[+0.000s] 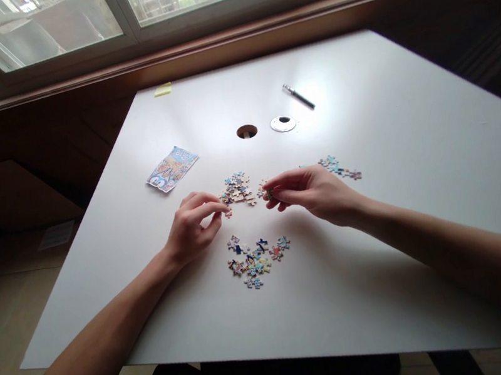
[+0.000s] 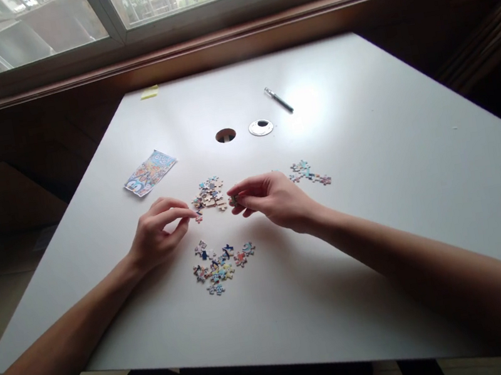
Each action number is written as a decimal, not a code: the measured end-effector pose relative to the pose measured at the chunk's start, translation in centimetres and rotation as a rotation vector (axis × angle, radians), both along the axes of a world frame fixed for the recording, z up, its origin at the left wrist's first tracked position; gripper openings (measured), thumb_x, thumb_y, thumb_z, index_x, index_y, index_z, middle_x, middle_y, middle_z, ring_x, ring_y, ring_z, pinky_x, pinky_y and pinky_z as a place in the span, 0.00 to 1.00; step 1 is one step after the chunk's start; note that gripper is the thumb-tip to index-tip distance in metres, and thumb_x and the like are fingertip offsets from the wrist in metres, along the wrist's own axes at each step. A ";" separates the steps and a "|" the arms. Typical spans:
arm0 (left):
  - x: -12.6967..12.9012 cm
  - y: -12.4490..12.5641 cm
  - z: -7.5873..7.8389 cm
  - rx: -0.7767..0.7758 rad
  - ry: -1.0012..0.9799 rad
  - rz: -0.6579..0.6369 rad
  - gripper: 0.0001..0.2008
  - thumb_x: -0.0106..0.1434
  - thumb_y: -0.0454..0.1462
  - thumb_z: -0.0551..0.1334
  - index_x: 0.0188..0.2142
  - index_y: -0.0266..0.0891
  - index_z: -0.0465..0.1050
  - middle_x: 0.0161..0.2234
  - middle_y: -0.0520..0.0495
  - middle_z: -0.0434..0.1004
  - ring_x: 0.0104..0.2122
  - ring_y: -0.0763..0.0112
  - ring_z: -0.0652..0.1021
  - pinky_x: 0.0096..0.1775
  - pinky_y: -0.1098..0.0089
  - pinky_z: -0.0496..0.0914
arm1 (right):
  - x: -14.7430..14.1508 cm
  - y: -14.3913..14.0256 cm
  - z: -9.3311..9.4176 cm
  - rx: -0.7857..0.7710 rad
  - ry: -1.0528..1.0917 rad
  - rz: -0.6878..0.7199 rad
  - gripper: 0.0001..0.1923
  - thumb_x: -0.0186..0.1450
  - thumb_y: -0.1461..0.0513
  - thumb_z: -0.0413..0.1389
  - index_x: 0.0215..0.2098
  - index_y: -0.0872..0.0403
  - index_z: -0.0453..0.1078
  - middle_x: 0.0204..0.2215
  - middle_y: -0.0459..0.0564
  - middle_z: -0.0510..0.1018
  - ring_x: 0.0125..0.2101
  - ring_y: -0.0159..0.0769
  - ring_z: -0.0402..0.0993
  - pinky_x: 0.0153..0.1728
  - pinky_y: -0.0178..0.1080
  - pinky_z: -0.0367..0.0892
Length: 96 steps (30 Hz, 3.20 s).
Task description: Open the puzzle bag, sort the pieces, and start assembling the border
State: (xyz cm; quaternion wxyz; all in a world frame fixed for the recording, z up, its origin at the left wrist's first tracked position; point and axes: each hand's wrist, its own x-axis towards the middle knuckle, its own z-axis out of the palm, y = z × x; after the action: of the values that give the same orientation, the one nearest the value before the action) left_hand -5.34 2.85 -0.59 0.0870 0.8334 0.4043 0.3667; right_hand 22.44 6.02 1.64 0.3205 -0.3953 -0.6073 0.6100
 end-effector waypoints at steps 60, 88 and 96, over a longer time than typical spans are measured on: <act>-2.1 0.9 -0.1 -0.078 0.309 0.298 0.11 0.62 0.39 0.66 0.44 0.44 0.80 0.43 0.46 0.78 0.45 0.58 0.74 0.50 0.57 0.66 | 4.9 4.1 0.6 0.807 -0.711 0.274 0.10 0.68 0.59 0.53 0.40 0.49 0.77 0.37 0.49 0.80 0.35 0.38 0.75 0.36 0.41 0.70; -1.6 0.2 0.9 -0.074 0.248 -0.187 0.05 0.68 0.35 0.62 0.38 0.43 0.78 0.40 0.50 0.83 0.43 0.68 0.78 0.50 0.63 0.65 | 3.2 3.1 -1.2 1.132 -0.628 0.314 0.12 0.71 0.64 0.50 0.43 0.54 0.76 0.40 0.56 0.79 0.40 0.43 0.74 0.40 0.44 0.71; -1.9 0.4 0.6 -0.100 0.314 -0.078 0.07 0.67 0.39 0.64 0.43 0.45 0.79 0.45 0.47 0.79 0.46 0.64 0.75 0.51 0.61 0.64 | 3.3 3.2 -1.3 1.143 -0.665 0.275 0.11 0.70 0.63 0.52 0.42 0.51 0.78 0.39 0.54 0.80 0.38 0.42 0.75 0.40 0.44 0.68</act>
State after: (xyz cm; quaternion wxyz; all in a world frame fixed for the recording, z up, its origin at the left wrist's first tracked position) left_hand -7.24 3.25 0.00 0.0782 0.8902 0.3978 0.2078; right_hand 25.70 9.26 0.34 0.1944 -0.2495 -0.9458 0.0739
